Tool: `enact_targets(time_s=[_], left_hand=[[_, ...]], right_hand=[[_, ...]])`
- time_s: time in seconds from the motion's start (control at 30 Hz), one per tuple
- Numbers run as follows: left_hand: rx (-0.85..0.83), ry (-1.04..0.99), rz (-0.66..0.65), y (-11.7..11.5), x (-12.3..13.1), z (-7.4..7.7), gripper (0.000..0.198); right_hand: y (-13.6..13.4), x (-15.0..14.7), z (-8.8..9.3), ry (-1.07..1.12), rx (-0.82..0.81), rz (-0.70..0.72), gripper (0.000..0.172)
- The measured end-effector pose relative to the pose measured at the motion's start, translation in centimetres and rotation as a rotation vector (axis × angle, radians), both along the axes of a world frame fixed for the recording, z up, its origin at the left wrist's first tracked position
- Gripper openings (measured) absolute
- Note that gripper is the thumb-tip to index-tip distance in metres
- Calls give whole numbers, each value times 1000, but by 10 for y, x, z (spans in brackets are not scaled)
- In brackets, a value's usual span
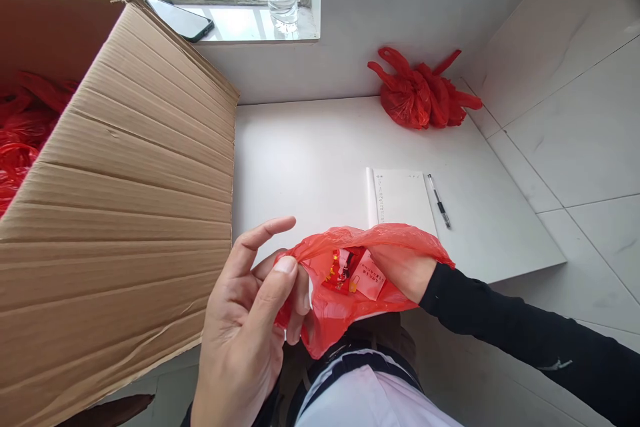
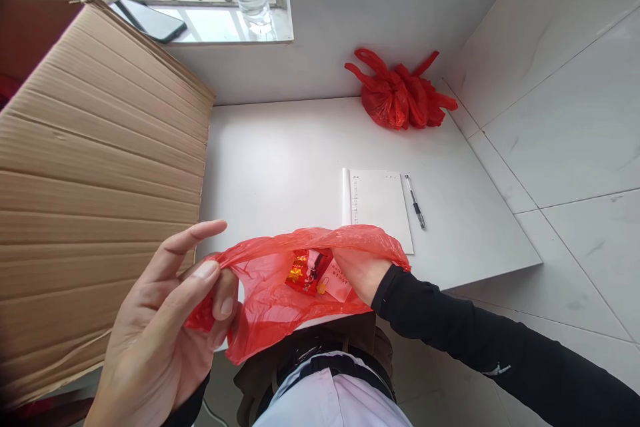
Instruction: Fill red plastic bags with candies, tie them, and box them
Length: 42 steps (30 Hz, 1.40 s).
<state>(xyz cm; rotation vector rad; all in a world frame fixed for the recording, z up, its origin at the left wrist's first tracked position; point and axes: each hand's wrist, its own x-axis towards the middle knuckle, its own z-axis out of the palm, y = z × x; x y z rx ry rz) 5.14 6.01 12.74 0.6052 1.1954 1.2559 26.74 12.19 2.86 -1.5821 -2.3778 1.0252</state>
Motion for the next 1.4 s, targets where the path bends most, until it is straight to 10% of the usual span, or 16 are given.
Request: enact_targets(time_s=[0.13,0.43,0.8,1.0,1.2,1.4], left_hand=[[-5,-4,-1,1,0,-1,35],[-1,22,2,2,-1,-1,32],[-27,40,13,3,0,4,37],[-30,67,22,2,0,4,37],[29,124,32,0,-7,2,31],[-71,414,54,-13,-8,11,40]], right_hand=[[-2,-13,19,191,-179,52,29],[-1,-25,27,811,-835,-296,24],[10,-13,18,263,-151,93,26],[4,-11,17,173,-181,145,38],[-17,9,55,184,-205,243,48],[-38,52,91,171,193,116,27]])
